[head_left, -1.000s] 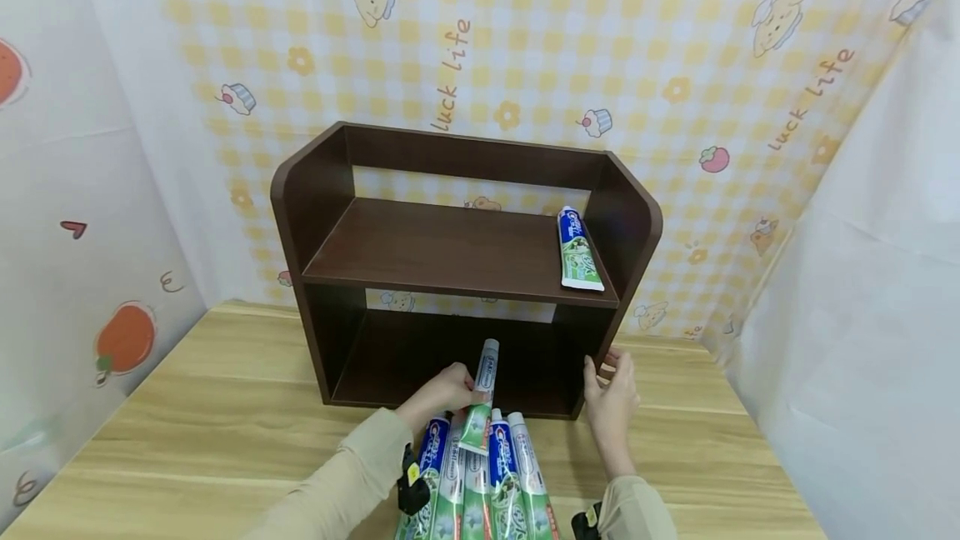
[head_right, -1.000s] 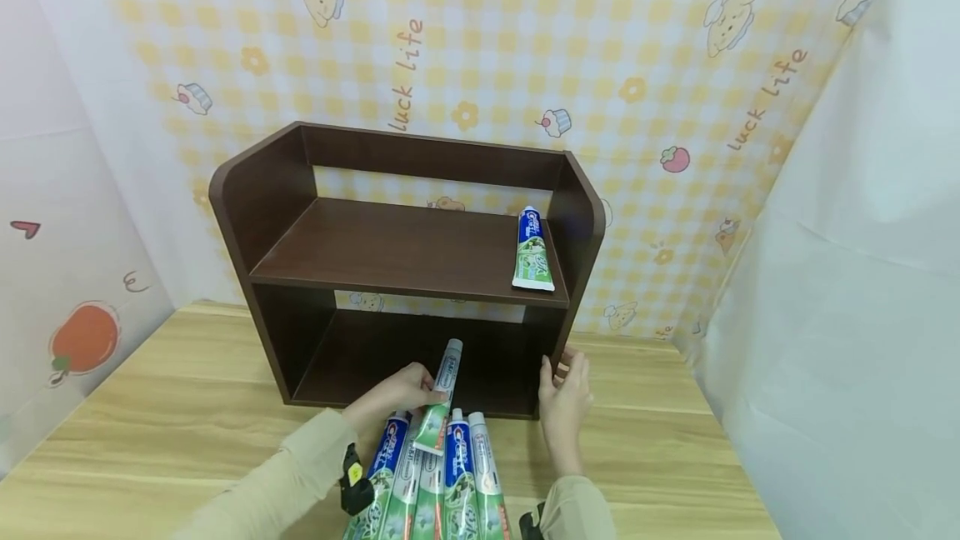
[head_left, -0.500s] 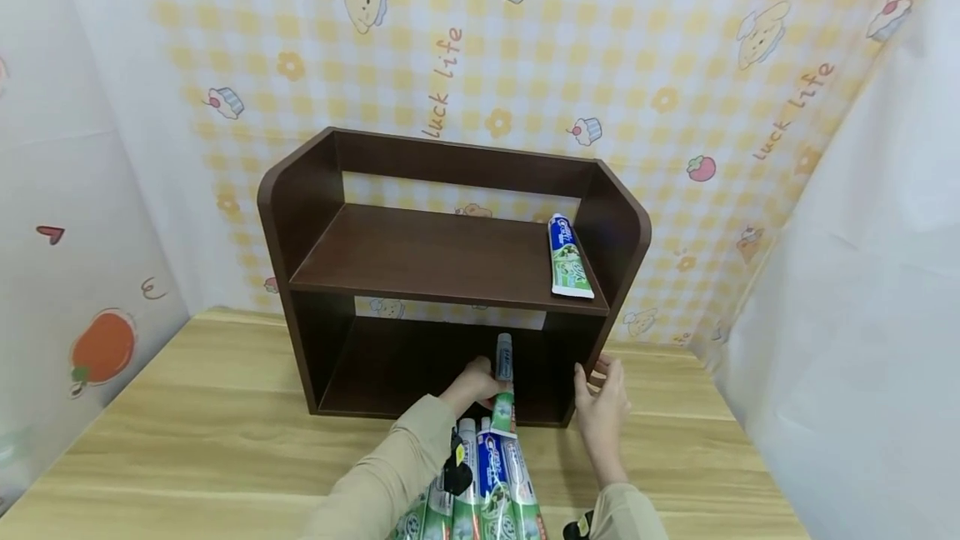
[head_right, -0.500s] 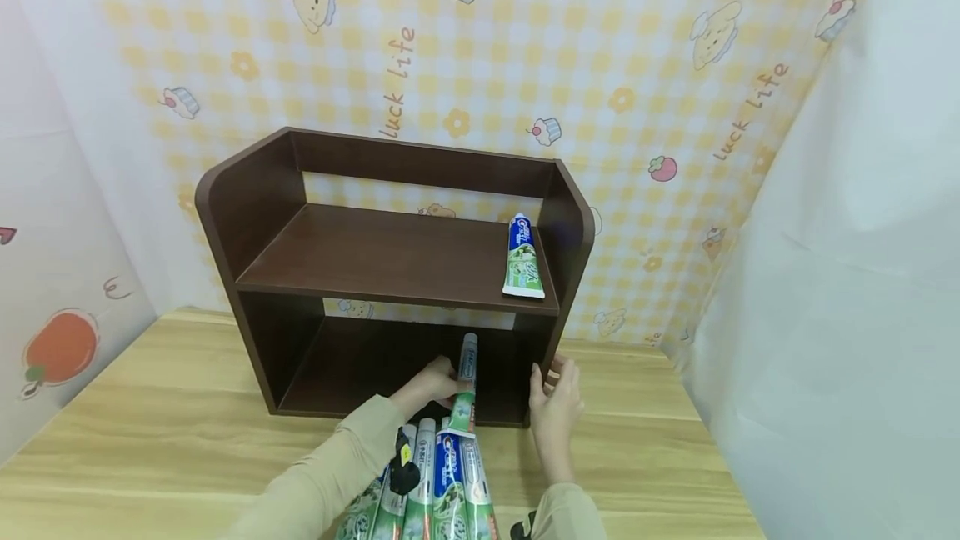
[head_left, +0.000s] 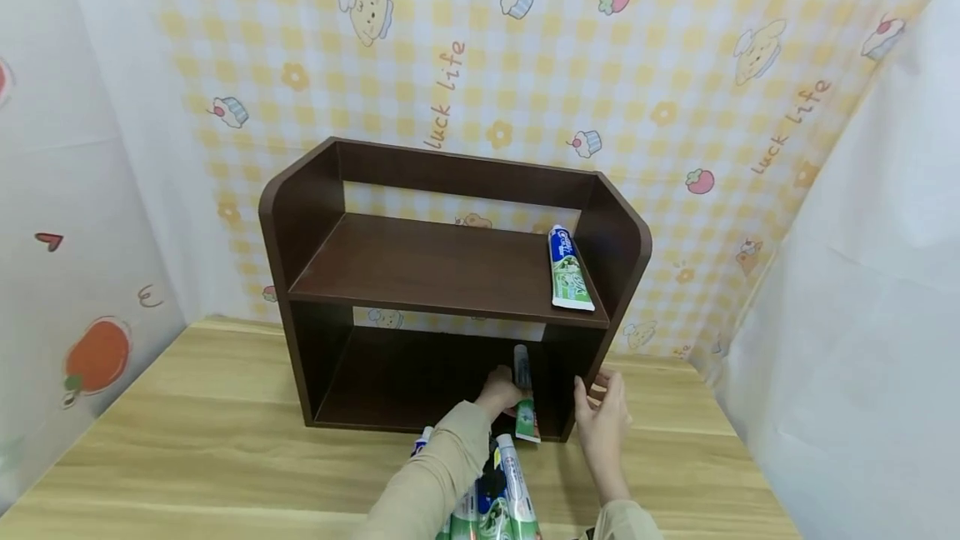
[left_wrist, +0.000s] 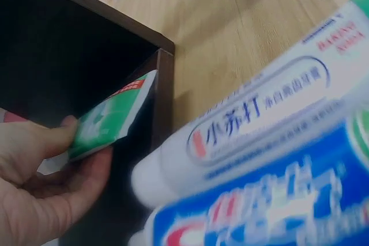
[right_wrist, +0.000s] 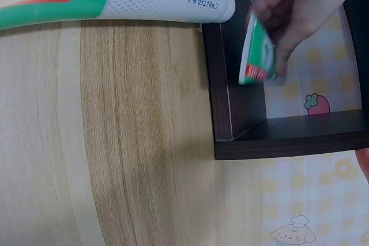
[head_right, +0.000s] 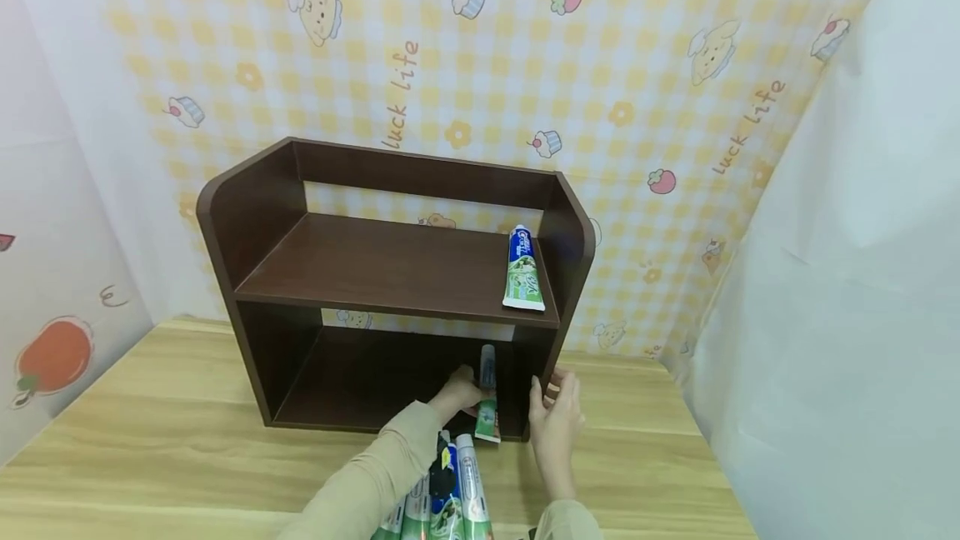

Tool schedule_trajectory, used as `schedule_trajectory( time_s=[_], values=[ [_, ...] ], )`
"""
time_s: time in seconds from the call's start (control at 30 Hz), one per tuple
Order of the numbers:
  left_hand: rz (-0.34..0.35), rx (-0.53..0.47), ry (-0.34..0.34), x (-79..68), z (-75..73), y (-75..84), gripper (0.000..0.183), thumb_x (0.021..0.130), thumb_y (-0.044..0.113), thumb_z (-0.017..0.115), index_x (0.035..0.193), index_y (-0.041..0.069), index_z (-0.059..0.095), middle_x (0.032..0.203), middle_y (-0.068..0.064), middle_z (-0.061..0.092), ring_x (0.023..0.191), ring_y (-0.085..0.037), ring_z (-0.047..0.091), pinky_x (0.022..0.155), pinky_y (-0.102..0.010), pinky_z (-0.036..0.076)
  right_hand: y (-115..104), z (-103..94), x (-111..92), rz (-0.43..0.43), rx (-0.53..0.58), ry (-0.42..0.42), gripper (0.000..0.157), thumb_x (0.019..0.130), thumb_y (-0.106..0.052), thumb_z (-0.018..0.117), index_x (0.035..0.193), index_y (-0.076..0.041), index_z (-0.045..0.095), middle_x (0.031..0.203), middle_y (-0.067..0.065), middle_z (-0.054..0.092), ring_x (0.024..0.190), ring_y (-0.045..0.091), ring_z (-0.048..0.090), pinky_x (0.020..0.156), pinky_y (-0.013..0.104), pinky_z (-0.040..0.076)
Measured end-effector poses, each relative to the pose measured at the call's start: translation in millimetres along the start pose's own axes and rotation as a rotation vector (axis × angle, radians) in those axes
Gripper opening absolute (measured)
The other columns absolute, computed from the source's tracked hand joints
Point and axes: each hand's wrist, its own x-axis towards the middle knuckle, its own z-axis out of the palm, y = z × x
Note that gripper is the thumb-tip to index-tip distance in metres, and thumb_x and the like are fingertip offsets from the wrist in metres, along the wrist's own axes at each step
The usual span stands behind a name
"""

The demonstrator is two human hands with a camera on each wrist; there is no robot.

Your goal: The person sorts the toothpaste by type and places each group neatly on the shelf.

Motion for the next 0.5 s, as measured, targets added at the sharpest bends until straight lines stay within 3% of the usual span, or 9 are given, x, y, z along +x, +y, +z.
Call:
schedule_trajectory(
  time_s=[0.13, 0.2, 0.37, 0.5],
  values=[
    [-0.057, 0.06, 0.06, -48.0, -17.4, 56.3, 0.039, 0.082, 0.01, 0.067, 0.111, -0.01, 0.051, 0.094, -0.024, 0.059, 0.061, -0.03, 0.062, 0.053, -0.036, 0.054, 0.6, 0.5, -0.9, -0.025, -0.012, 0.022, 0.024, 0.081, -0.005, 0.066, 0.098, 0.002, 0.051, 0.089, 0.017, 0.058, 0.069, 0.032, 0.066, 0.054, 0.031, 0.055],
    [-0.053, 0.077, 0.084, -60.5, -21.7, 71.1, 0.032, 0.081, 0.007, 0.067, 0.105, -0.01, 0.053, 0.088, -0.022, 0.06, 0.059, -0.028, 0.061, 0.052, -0.033, 0.053, 1.0, 0.5, -1.0, -0.033, -0.015, 0.031, 0.024, 0.08, -0.005, 0.066, 0.097, 0.002, 0.051, 0.088, 0.017, 0.059, 0.068, 0.032, 0.067, 0.053, 0.03, 0.055],
    [-0.034, 0.061, 0.114, -51.5, -17.7, 64.9, 0.026, 0.077, 0.005, 0.071, 0.095, -0.009, 0.057, 0.077, -0.018, 0.061, 0.056, -0.025, 0.061, 0.048, -0.031, 0.053, 1.4, 1.0, -4.2, -0.033, -0.006, 0.035, 0.023, 0.08, -0.004, 0.067, 0.096, 0.001, 0.051, 0.087, 0.018, 0.059, 0.067, 0.032, 0.067, 0.053, 0.032, 0.055],
    [-0.015, 0.142, 0.129, -45.0, -18.7, 62.0, 0.021, 0.076, 0.003, 0.071, 0.089, -0.009, 0.06, 0.072, -0.019, 0.062, 0.051, -0.024, 0.06, 0.044, -0.029, 0.05, 1.1, 2.0, -3.6, -0.036, 0.002, 0.04, 0.022, 0.081, -0.004, 0.065, 0.097, 0.002, 0.051, 0.088, 0.018, 0.059, 0.069, 0.031, 0.066, 0.054, 0.03, 0.055]
  ],
)
